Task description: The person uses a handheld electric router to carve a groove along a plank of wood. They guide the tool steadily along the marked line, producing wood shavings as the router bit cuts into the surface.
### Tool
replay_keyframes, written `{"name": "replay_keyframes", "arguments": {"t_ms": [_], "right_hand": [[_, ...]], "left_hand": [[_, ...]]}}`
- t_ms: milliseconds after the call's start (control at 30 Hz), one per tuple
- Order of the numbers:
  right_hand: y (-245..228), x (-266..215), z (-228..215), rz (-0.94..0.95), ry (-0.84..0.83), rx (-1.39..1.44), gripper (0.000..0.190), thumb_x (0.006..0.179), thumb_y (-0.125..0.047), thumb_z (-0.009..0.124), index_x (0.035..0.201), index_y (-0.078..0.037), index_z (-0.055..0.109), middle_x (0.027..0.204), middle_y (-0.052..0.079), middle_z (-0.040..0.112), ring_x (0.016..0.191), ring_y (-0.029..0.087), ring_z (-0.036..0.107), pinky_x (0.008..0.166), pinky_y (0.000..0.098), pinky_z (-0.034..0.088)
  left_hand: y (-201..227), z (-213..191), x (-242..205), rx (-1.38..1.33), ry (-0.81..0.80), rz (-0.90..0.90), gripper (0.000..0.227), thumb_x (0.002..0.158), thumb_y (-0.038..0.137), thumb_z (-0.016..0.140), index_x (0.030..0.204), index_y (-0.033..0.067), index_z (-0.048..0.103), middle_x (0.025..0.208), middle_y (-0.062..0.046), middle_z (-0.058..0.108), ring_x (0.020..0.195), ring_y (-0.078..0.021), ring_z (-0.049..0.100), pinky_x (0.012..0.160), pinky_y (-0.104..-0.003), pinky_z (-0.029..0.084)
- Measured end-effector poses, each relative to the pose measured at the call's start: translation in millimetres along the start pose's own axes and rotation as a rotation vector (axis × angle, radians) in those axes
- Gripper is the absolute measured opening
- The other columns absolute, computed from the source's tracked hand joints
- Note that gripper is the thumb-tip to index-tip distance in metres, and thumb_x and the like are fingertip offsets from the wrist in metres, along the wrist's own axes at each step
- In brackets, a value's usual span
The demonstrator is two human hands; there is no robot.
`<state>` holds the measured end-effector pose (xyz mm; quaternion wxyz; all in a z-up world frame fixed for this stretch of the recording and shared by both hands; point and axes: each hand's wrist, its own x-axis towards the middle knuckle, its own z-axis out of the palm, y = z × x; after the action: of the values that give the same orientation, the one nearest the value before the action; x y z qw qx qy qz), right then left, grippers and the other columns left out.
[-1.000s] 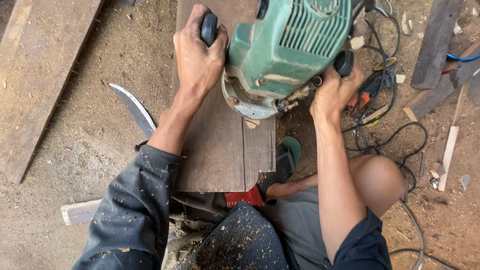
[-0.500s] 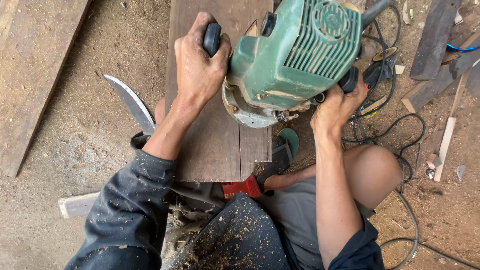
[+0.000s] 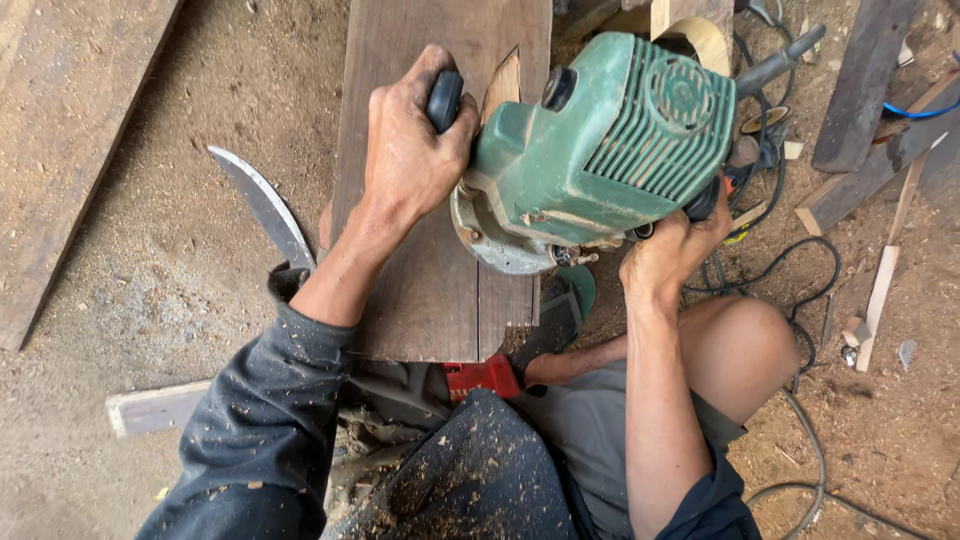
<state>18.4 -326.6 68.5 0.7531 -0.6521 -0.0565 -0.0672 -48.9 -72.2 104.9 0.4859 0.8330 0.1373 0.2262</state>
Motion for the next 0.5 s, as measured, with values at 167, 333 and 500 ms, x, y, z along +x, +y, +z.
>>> {"name": "replay_keyframes", "arguments": {"t_ms": [167,333,500], "right_hand": [[11,5,-7,0.006,-0.030,0.044,0.024,0.084,0.001,0.053,0.105,0.001,0.064,0.100,0.005,0.066,0.090,0.017,0.065,0.090,0.0342,0.056],[44,37,1,-0.071,-0.057,-0.023,0.007,0.092,0.003,0.059,0.097,0.000,0.060,0.093,0.004,0.060,0.082,0.016,0.055,0.082,0.0322,0.046],[62,66,21,-0.087,-0.076,-0.088,0.005,0.092,0.002,0.060,0.090,-0.002,0.059,0.083,0.001,0.055,0.074,0.014,0.047,0.068,0.0328,0.037]], "left_hand": [[-6,9,-2,-0.027,0.033,0.010,0.011,0.094,0.006,0.065,0.097,0.0014,0.056,0.070,-0.016,0.060,0.060,-0.0238,0.064,0.062,-0.038,0.051],[-21,15,22,0.001,0.130,0.075,0.012,0.092,0.005,0.066,0.099,0.0000,0.058,0.072,-0.016,0.061,0.063,-0.0223,0.066,0.065,-0.038,0.054],[-36,11,46,0.014,0.155,0.066,0.011,0.093,0.006,0.064,0.100,-0.0004,0.058,0.075,-0.016,0.064,0.065,-0.0230,0.066,0.068,-0.039,0.055]]}}
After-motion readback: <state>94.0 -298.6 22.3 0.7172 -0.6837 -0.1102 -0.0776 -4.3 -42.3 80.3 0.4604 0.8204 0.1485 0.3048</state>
